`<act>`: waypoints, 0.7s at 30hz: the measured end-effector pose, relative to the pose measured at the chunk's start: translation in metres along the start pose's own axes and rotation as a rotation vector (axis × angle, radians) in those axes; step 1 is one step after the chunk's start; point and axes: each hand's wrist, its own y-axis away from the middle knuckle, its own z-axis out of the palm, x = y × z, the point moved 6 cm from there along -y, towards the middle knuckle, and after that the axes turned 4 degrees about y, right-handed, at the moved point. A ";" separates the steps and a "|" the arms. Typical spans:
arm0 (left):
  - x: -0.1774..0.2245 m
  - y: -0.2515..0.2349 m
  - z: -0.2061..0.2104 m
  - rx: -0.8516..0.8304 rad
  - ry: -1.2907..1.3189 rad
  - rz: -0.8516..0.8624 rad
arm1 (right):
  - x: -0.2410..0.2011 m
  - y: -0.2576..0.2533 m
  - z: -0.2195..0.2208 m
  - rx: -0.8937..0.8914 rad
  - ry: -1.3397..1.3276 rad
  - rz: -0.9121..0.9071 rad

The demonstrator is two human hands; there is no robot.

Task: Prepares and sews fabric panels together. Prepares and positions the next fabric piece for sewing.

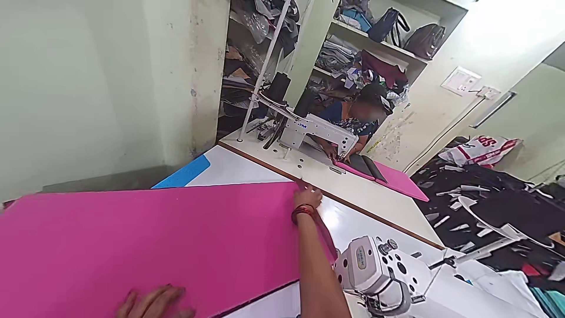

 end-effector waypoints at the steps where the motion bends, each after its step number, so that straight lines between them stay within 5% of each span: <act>1: 0.001 -0.005 0.003 0.012 0.002 0.016 | -0.019 0.024 -0.005 0.026 -0.017 -0.154; 5: 0.010 -0.033 0.028 0.218 -0.052 0.054 | -0.064 0.148 -0.003 0.036 -0.129 -0.777; 7: 0.022 -0.050 0.042 0.081 0.046 -0.045 | -0.055 0.200 0.010 -0.023 -0.155 -0.963; 10: 0.037 -0.075 0.057 -0.181 0.272 -0.081 | -0.020 0.237 0.025 -0.122 -0.225 -1.012; 12: 0.044 -0.083 0.061 -0.190 0.391 0.014 | 0.011 0.233 0.027 -0.140 -0.266 -0.974; 14: 0.050 -0.076 0.055 -0.053 0.458 0.125 | 0.034 0.226 0.025 -0.166 -0.247 -1.031; 18: 0.060 0.015 0.030 0.638 0.440 0.355 | 0.059 0.219 0.033 -0.206 0.051 -1.138; 21: 0.033 0.102 0.054 0.846 0.431 0.153 | 0.064 0.207 0.041 -0.097 0.086 -1.154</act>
